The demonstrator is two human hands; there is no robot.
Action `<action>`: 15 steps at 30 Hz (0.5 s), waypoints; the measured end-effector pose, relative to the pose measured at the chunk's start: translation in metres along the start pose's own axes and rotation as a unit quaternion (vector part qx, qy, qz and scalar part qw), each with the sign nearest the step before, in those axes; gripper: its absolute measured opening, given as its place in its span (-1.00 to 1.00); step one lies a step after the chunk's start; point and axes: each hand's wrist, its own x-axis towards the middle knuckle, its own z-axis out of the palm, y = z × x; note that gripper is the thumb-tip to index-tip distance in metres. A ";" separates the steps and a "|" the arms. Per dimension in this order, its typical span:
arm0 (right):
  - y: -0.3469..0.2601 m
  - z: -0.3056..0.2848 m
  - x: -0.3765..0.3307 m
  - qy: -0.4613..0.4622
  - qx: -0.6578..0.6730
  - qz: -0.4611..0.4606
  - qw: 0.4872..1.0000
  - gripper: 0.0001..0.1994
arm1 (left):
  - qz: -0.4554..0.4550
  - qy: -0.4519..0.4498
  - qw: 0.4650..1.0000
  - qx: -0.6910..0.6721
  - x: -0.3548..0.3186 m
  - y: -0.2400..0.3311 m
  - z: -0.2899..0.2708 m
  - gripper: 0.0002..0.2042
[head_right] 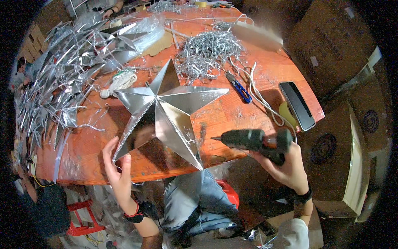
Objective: Assembling large silver decorative stars using a hot glue gun and attaching trim.
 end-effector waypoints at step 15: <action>-0.014 -0.002 0.077 0.066 -0.147 -0.037 0.986 -0.86 | -0.009 0.019 0.999 -0.034 0.009 -0.004 -0.009 -0.60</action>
